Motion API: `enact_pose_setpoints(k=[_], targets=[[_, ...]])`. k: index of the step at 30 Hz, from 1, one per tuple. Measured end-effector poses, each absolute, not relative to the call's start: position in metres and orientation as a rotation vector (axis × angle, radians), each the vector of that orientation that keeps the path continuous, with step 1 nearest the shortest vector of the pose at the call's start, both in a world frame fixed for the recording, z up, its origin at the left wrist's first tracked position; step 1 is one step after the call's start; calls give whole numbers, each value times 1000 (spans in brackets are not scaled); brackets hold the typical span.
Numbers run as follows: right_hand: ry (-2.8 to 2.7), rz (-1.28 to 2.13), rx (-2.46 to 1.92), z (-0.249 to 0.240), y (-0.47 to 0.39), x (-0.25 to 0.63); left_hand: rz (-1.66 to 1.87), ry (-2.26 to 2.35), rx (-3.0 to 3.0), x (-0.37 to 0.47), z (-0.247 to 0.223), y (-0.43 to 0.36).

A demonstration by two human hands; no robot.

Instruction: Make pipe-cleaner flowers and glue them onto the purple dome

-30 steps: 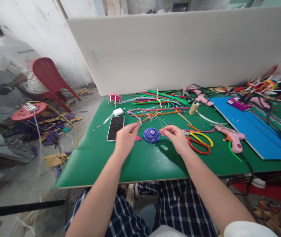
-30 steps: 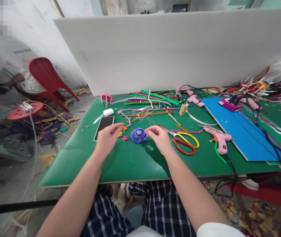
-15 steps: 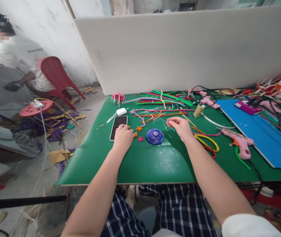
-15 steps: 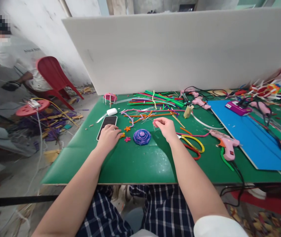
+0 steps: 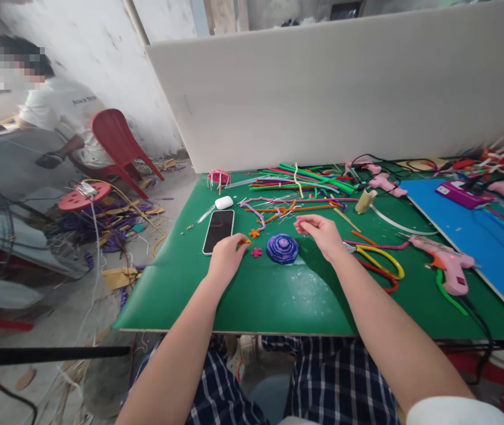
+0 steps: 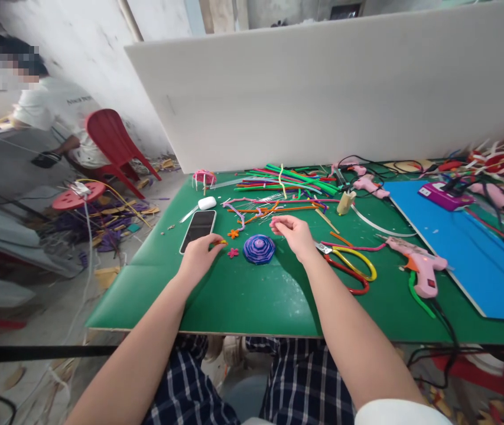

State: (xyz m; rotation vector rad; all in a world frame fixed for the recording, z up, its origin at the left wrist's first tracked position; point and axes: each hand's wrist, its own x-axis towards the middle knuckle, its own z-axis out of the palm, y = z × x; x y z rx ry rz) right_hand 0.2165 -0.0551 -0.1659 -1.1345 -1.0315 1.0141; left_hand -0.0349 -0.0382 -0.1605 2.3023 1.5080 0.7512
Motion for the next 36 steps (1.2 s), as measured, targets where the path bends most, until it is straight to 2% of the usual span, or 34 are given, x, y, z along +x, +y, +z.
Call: enact_pose_setpoints(k=[12, 28, 36], targets=[[-1057, 1056, -1181, -171, -54, 212, 878, 1071, 1399, -19, -145, -49], [-1052, 1073, -1206, -173, -54, 210, 949, 1070, 1391, -16, -148, -52], [-907, 1149, -1174, -170, -54, 212, 934, 981, 943, -19, -148, -47]])
